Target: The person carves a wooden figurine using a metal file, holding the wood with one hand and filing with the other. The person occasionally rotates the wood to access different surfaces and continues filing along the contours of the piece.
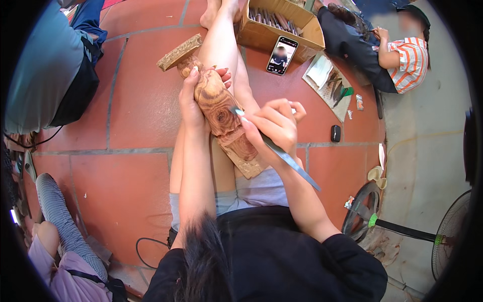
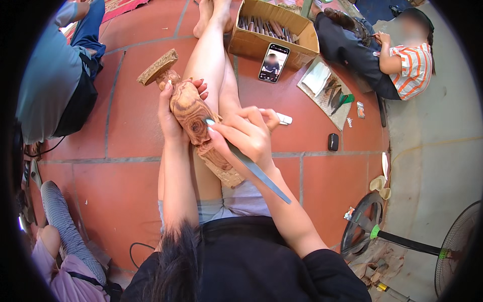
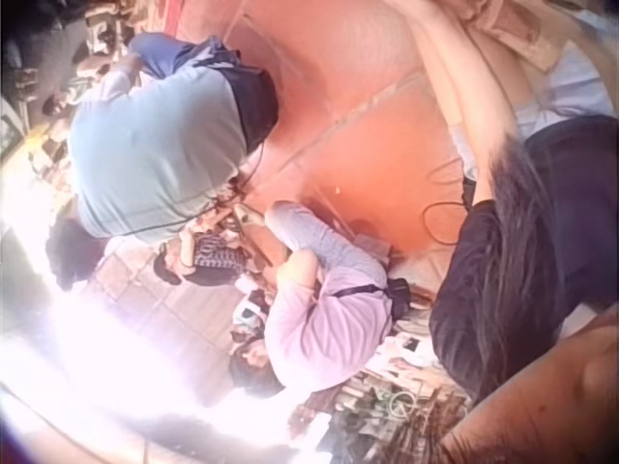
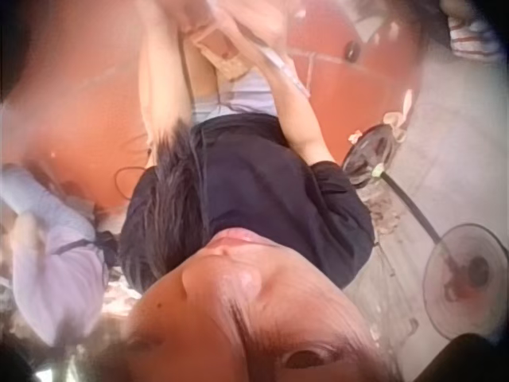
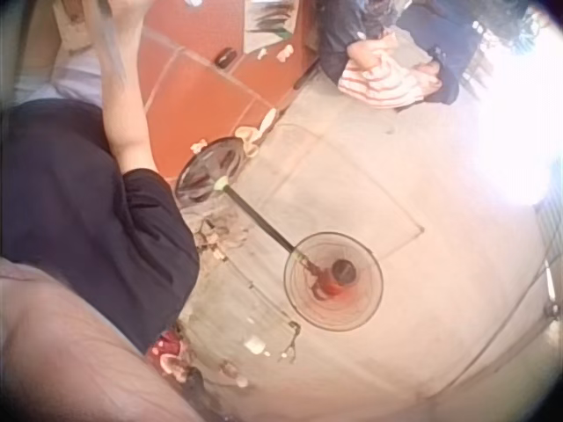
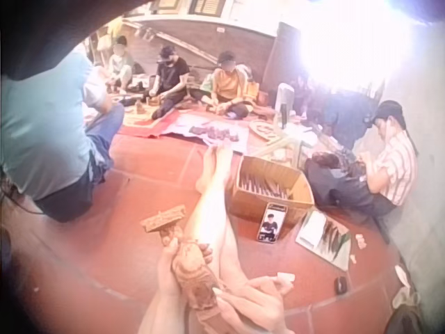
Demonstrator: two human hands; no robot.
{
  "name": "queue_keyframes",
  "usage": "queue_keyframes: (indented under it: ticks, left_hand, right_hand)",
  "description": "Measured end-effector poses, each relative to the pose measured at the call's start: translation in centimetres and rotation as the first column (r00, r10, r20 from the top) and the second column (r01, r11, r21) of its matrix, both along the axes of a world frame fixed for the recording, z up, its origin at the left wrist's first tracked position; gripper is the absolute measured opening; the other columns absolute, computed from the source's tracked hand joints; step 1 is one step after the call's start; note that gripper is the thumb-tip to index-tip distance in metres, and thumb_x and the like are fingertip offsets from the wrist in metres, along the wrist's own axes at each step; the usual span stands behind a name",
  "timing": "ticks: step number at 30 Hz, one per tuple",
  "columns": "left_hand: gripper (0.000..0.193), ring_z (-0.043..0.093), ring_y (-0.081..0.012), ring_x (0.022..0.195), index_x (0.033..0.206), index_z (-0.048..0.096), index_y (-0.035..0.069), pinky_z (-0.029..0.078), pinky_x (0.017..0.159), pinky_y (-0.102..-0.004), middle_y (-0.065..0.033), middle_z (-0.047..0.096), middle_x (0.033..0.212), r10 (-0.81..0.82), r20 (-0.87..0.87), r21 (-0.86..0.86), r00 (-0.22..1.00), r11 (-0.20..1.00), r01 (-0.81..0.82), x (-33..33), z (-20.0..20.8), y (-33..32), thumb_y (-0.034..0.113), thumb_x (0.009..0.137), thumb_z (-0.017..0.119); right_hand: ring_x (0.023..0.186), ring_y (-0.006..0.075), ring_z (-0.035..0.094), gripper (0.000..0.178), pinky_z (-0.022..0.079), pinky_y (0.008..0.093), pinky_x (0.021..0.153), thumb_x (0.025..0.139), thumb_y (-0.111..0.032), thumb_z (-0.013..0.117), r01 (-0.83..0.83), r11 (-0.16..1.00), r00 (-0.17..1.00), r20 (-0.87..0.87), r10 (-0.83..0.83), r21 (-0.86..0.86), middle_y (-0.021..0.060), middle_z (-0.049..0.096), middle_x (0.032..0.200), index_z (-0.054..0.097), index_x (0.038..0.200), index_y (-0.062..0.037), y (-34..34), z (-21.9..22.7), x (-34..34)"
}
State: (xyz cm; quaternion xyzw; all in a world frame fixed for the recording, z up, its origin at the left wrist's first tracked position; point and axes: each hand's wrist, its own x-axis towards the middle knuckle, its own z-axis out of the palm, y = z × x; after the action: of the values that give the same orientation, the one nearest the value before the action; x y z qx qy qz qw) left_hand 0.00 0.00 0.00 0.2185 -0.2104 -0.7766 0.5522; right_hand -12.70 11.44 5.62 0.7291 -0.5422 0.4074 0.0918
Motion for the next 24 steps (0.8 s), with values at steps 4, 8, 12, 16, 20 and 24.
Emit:
queue_keyframes:
  ticks: [4, 8, 12, 16, 20, 24]
  left_hand:
    - [0.055, 0.066, -0.0314, 0.098, 0.113, 0.054, -0.008, 0.053, 0.090, -0.0412, -0.0244, 0.065, 0.105, -0.007, -0.007, 0.016, 1.000, 1.000, 0.007, -0.6, 0.0, 0.5, 0.043, 0.095, 0.045]
    - [0.057, 0.066, -0.0305, 0.096, 0.111, 0.055, -0.008, 0.053, 0.090, -0.0413, -0.0235, 0.065, 0.103, 0.008, -0.037, 0.007, 0.999, 1.000, -0.008, -0.7, 0.2, 0.1, 0.046, 0.096, 0.045]
    - [0.061, 0.066, -0.0289, 0.093, 0.110, 0.056, -0.008, 0.054, 0.087, -0.0407, -0.0217, 0.065, 0.100, 0.016, -0.039, 0.017, 0.999, 1.000, -0.016, -0.3, -0.3, -0.4, 0.050, 0.095, 0.046]
    - [0.061, 0.066, -0.0273, 0.090, 0.109, 0.056, -0.009, 0.056, 0.085, -0.0398, -0.0206, 0.065, 0.099, 0.015, -0.046, 0.025, 0.999, 1.000, -0.014, -0.2, -0.5, -0.5, 0.050, 0.095, 0.047]
    - [0.061, 0.066, -0.0265, 0.089, 0.109, 0.056, -0.009, 0.056, 0.084, -0.0394, -0.0203, 0.065, 0.098, 0.002, -0.039, 0.029, 0.999, 1.000, -0.001, 0.1, -0.2, -0.2, 0.050, 0.095, 0.048]
    - [0.063, 0.065, -0.0263, 0.091, 0.112, 0.054, -0.008, 0.055, 0.087, -0.0385, -0.0201, 0.064, 0.100, 0.028, -0.005, -0.009, 1.000, 1.000, -0.028, -0.7, 0.0, -0.3, 0.052, 0.095, 0.049]
  right_hand:
    - [0.074, 0.0150, 0.054, 0.007, 0.027, 0.0365, 0.084, 0.069, -0.012, 0.076, 0.002, 0.995, 0.999, -0.033, 0.002, 0.101, -0.0049, 0.061, 0.069, 0.073, 0.076, -0.0108, 2.9, 0.2, -0.7]
    - [0.076, 0.0156, 0.054, 0.012, 0.027, 0.0381, 0.084, 0.070, -0.013, 0.077, -0.048, 0.997, 0.999, 0.010, 0.047, 0.063, -0.0045, 0.062, 0.071, 0.073, 0.081, -0.0105, 1.3, 1.4, -0.2]
    - [0.078, 0.0156, 0.053, 0.015, 0.027, 0.0381, 0.084, 0.070, -0.013, 0.077, -0.043, 0.999, 0.998, 0.045, 0.044, -0.021, -0.0041, 0.062, 0.072, 0.073, 0.083, -0.0095, -0.6, 1.1, 0.9]
    - [0.073, 0.0151, 0.053, 0.008, 0.028, 0.0375, 0.082, 0.070, -0.008, 0.074, -0.024, 1.000, 1.000, 0.012, 0.023, 0.020, -0.0043, 0.061, 0.070, 0.071, 0.077, -0.0098, 1.0, -0.7, 0.2]
    - [0.074, 0.0149, 0.053, 0.006, 0.028, 0.0374, 0.083, 0.072, -0.009, 0.074, -0.044, 0.993, 0.998, 0.044, 0.040, 0.110, -0.0042, 0.060, 0.070, 0.071, 0.075, -0.0104, 2.3, 0.2, 0.0]
    - [0.077, 0.0145, 0.053, 0.009, 0.028, 0.0373, 0.086, 0.075, -0.013, 0.074, -0.030, 1.000, 0.992, 0.127, 0.030, 0.001, -0.0043, 0.064, 0.075, 0.073, 0.084, -0.0102, 0.7, 0.8, -0.2]
